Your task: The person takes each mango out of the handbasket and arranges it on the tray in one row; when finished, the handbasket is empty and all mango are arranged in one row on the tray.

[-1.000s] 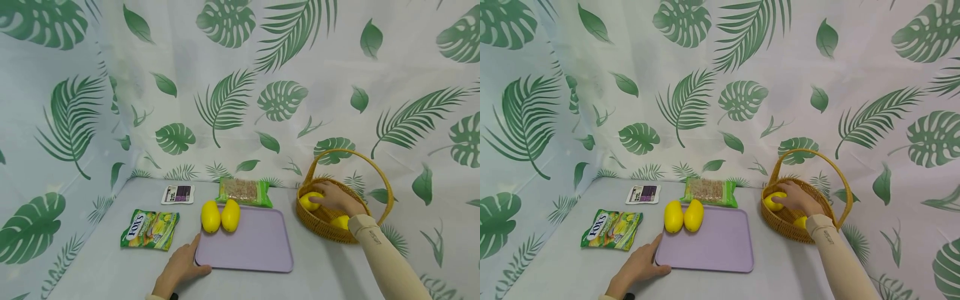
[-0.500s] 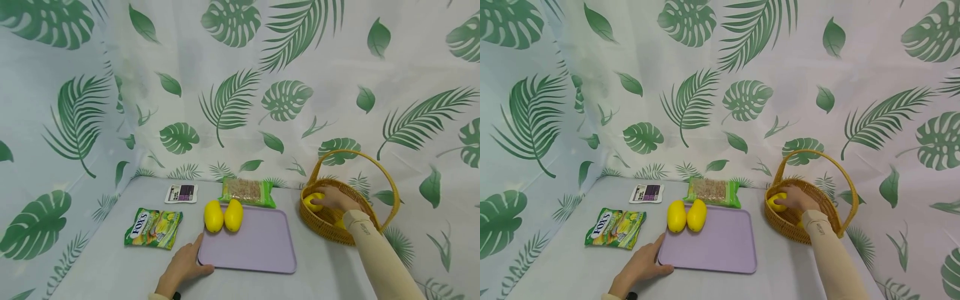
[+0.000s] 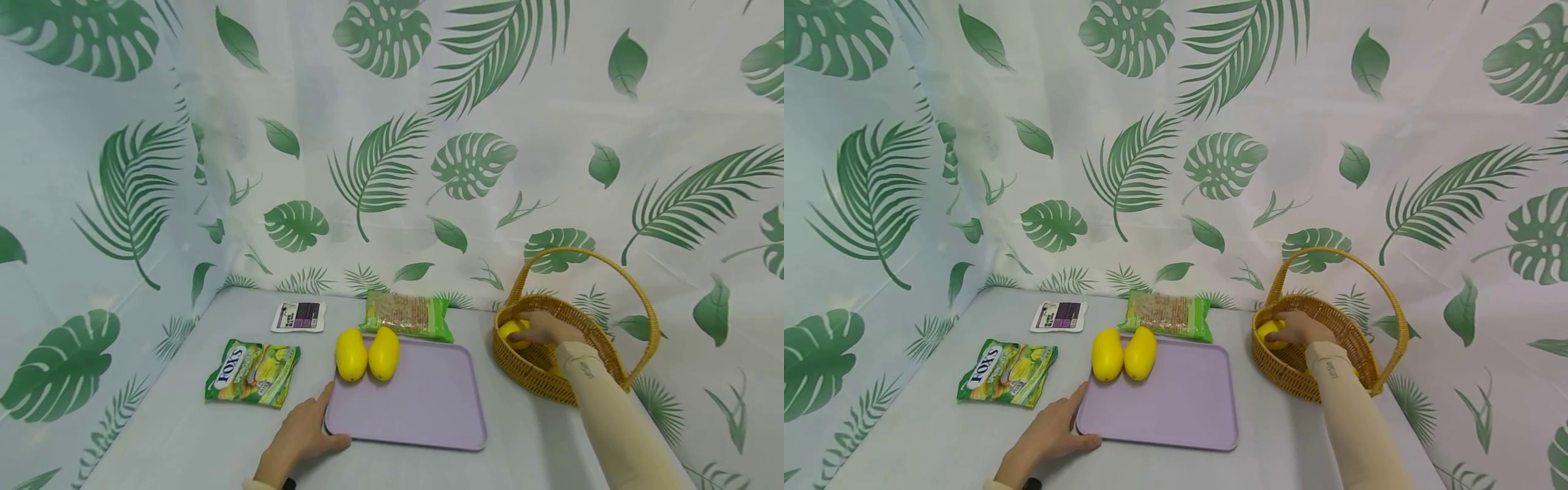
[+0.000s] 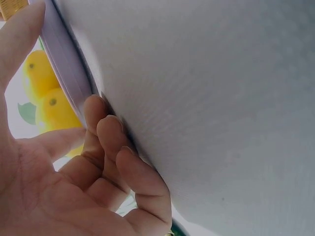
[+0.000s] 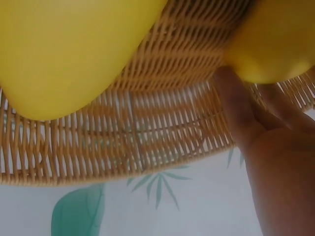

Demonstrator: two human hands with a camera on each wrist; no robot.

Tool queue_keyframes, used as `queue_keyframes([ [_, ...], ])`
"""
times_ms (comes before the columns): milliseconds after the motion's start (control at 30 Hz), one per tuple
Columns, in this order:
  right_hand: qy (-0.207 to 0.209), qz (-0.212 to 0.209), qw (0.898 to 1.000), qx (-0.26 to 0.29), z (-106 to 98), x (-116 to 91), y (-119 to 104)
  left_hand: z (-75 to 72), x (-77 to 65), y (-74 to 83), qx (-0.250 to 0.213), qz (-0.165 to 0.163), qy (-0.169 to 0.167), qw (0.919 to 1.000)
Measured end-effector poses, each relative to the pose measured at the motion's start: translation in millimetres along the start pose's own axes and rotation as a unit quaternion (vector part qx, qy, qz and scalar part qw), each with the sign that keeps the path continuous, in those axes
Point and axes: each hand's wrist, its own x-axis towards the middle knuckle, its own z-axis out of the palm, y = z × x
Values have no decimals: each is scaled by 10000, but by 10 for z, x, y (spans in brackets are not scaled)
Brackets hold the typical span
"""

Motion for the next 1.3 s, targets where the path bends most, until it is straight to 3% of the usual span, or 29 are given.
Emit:
queue_keyframes([
  [700, 284, -203, 9994, 46, 8, -14, 1, 7, -1, -2, -9, -44, -52, 10000],
  [900, 515, -385, 9979, 121, -73, -121, 7, -1, -2, 0, -3, -4, -13, 10000],
  [1300, 1358, -717, 9869, 493, -90, -500, -79, 6, -1, 2, 15, -80, -79, 9999],
])
